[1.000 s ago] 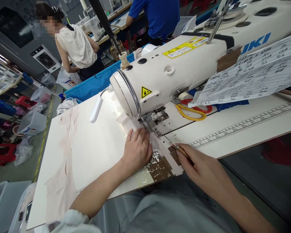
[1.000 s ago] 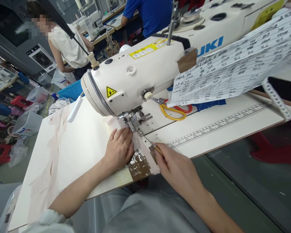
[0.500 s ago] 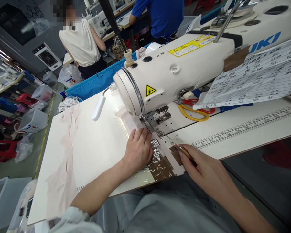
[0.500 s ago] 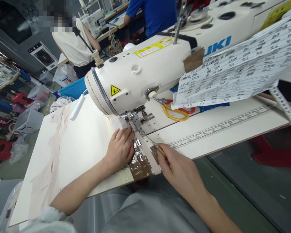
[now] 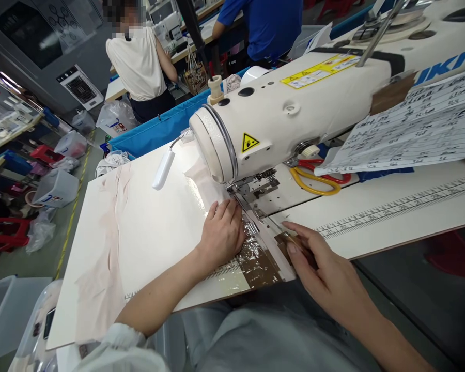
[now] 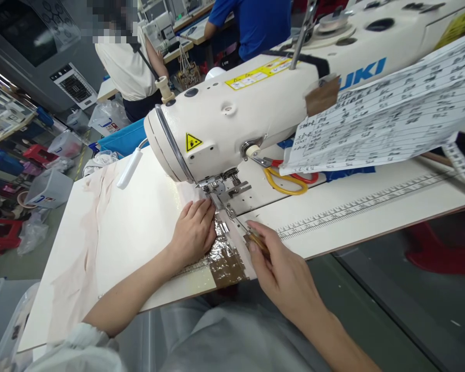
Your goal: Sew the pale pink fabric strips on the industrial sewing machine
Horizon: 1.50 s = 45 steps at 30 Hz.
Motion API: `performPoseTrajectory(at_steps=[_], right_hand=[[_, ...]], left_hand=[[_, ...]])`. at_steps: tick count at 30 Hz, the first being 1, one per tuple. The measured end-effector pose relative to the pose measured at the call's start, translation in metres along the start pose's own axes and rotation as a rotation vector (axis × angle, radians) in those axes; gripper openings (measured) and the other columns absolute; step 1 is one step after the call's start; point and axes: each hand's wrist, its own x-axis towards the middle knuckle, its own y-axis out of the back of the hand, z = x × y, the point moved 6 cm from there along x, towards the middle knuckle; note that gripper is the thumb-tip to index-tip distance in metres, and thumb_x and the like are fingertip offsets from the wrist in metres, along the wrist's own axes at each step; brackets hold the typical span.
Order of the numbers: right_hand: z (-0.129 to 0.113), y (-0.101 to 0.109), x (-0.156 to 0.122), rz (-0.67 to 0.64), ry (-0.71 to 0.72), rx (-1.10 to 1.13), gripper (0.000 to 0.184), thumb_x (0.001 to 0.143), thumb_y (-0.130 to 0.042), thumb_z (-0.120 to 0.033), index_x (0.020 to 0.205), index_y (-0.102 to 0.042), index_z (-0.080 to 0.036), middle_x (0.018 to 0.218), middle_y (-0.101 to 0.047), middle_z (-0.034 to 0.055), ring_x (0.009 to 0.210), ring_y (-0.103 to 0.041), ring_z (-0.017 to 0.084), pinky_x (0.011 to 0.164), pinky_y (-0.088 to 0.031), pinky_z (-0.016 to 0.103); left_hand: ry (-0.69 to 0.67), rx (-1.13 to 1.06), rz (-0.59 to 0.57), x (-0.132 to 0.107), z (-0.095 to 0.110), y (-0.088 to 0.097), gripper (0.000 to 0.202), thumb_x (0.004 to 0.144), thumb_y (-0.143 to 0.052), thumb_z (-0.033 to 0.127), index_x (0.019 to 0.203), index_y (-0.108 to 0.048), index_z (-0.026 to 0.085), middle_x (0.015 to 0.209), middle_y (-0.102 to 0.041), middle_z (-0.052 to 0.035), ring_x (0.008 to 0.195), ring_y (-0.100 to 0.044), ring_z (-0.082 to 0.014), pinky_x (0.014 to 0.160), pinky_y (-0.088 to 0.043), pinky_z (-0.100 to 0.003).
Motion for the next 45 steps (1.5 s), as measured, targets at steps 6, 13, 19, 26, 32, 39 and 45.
performPoseTrajectory(at_steps=[6,13,19,26,32,39,45], right_hand=[[-0.023,-0.015,0.011,0.041,0.274,-0.023,0.020,0.101,-0.041,-0.023,0.115,-0.055,-0.020,0.092,-0.070,0.0047,0.063,-0.066,0.014,0.054,-0.050,0.023],[-0.040,-0.037,0.026,0.129,0.455,-0.281,0.024,0.101,-0.040,-0.019,0.114,-0.059,-0.015,0.084,-0.065,0.0039,0.059,-0.062,0.014,0.047,-0.042,0.024],[-0.045,-0.047,0.030,0.220,0.514,-0.462,0.025,0.101,-0.041,-0.016,0.114,-0.061,-0.011,0.089,-0.069,0.0065,0.058,-0.061,0.014,0.048,-0.039,0.025],[-0.048,-0.054,0.029,0.200,0.488,-0.610,0.024,0.098,-0.046,-0.015,0.115,-0.063,-0.010,0.083,-0.067,0.0042,0.056,-0.060,0.014,0.049,-0.039,0.026],[-0.050,-0.063,0.036,0.128,0.399,-0.711,0.030,0.093,-0.051,-0.012,0.121,-0.062,-0.009,0.089,-0.069,0.0080,0.057,-0.062,0.016,0.049,-0.039,0.027],[-0.052,-0.046,0.019,0.150,0.439,-0.525,0.027,0.098,-0.047,-0.015,0.117,-0.065,-0.012,0.083,-0.069,0.0047,0.057,-0.061,0.016,0.046,-0.037,0.028],[-0.029,-0.020,-0.001,0.007,0.280,-0.054,0.033,0.101,-0.046,-0.025,0.130,-0.058,-0.015,0.104,-0.073,0.0111,0.080,-0.070,0.019,0.064,-0.052,0.026]], left_hand=[[0.049,-0.048,-0.008,0.006,-0.008,-0.002,0.039,0.098,-0.040,0.024,0.131,-0.053,0.007,0.134,-0.056,-0.0175,0.126,-0.051,-0.0285,0.108,-0.042,-0.044],[0.086,-0.123,0.006,0.008,-0.016,-0.004,0.037,0.097,-0.039,0.022,0.128,-0.052,0.007,0.125,-0.057,-0.0170,0.112,-0.054,-0.0280,0.097,-0.048,-0.042],[0.071,-0.145,-0.002,0.007,-0.017,-0.003,0.037,0.094,-0.042,0.019,0.128,-0.053,0.006,0.128,-0.057,-0.0169,0.113,-0.053,-0.0282,0.099,-0.047,-0.043],[0.103,-0.146,0.007,0.008,-0.020,-0.006,0.035,0.094,-0.043,0.019,0.126,-0.054,0.008,0.126,-0.057,-0.0162,0.111,-0.054,-0.0276,0.097,-0.048,-0.043],[0.124,-0.175,0.019,0.010,-0.031,-0.008,0.035,0.095,-0.041,0.019,0.126,-0.056,0.009,0.124,-0.059,-0.0150,0.112,-0.055,-0.0265,0.096,-0.049,-0.043],[0.123,-0.224,0.031,0.007,-0.040,-0.002,0.034,0.095,-0.042,0.016,0.125,-0.058,0.011,0.129,-0.060,-0.0133,0.120,-0.054,-0.0253,0.103,-0.047,-0.044],[0.056,-0.286,-0.096,-0.023,-0.048,0.042,0.032,0.100,-0.041,0.022,0.127,-0.056,0.012,0.131,-0.060,-0.0139,0.119,-0.058,-0.0234,0.099,-0.052,-0.040]])
